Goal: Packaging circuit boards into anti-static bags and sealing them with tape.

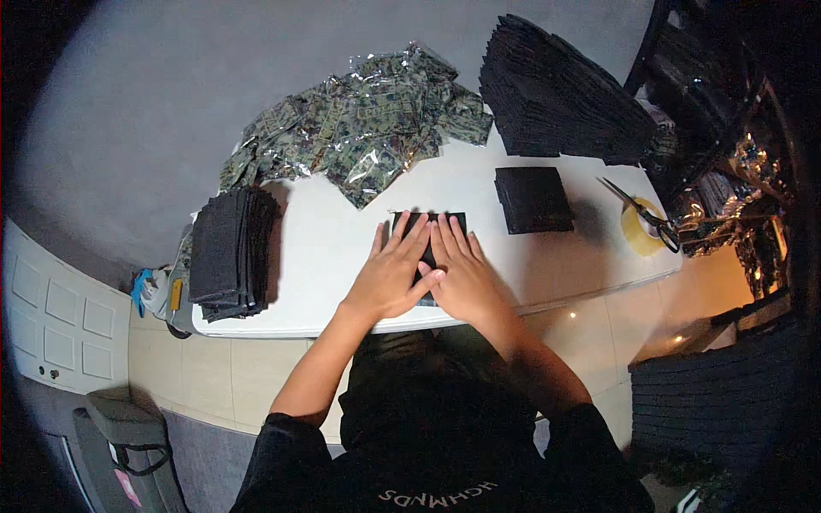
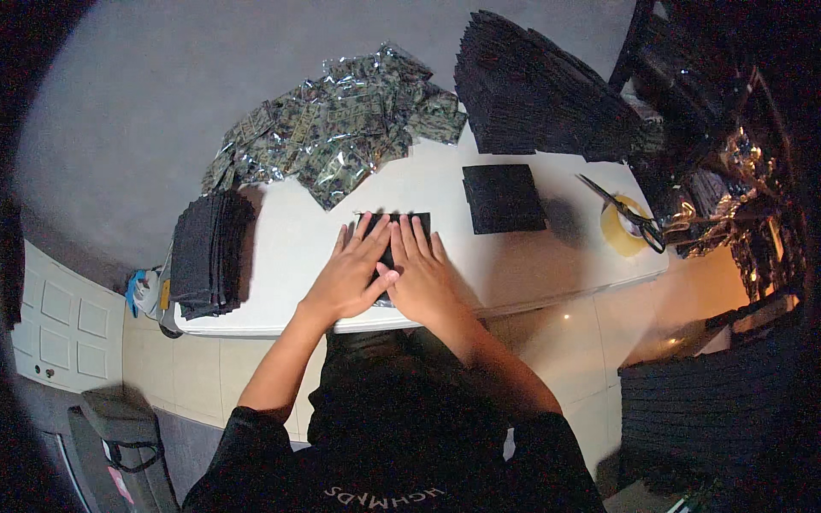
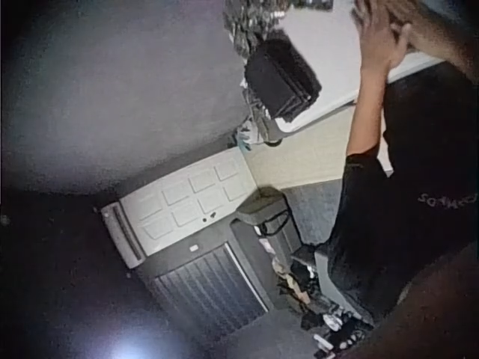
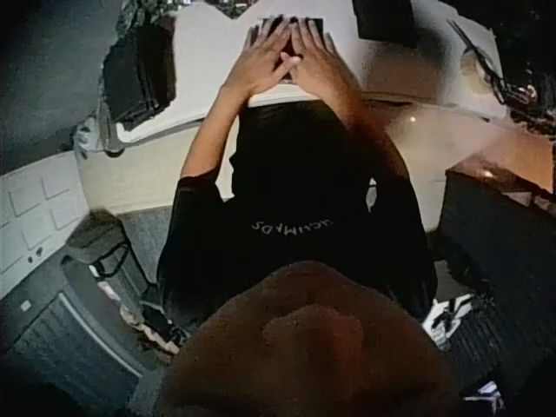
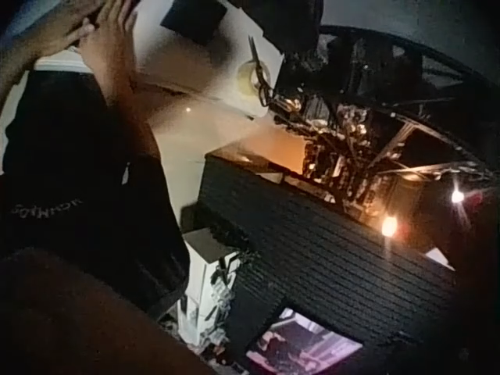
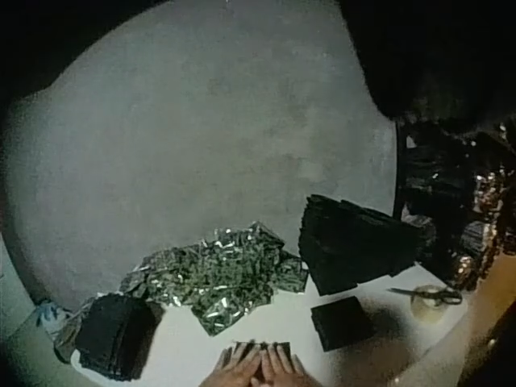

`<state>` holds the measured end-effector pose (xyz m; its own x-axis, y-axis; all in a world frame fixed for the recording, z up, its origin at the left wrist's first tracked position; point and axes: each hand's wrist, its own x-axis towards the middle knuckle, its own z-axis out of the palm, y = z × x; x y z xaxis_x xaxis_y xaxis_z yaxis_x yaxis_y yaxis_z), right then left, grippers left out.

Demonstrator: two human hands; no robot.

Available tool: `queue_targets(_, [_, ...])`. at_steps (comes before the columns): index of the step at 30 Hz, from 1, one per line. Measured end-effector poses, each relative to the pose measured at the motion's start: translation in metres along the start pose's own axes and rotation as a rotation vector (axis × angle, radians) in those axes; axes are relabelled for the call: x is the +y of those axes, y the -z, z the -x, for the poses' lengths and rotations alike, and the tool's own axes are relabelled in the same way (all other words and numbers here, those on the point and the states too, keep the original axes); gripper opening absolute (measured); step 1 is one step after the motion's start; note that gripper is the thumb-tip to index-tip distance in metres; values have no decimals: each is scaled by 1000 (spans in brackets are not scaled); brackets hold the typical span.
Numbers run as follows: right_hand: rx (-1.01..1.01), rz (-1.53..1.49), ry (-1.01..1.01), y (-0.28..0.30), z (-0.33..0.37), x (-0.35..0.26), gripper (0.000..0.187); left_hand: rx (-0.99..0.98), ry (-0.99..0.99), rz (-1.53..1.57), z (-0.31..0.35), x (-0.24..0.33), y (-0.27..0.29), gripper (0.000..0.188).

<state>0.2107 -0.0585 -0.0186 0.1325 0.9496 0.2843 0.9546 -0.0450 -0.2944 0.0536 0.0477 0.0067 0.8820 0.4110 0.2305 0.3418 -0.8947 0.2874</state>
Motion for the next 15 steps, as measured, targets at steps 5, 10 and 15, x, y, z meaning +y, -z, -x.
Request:
queue_targets(5, [-49,49,4,2,1,0,76,-40,9,-10,0,1,-6,90])
queue_targets(10, [-93,73,-15,6,-1,-1,76,-43,11,-11,-2,1,-6,92])
queue_targets(15, [-93,96,11,11,-3,-2,75,-63,29,-4,-2,1,-4,93])
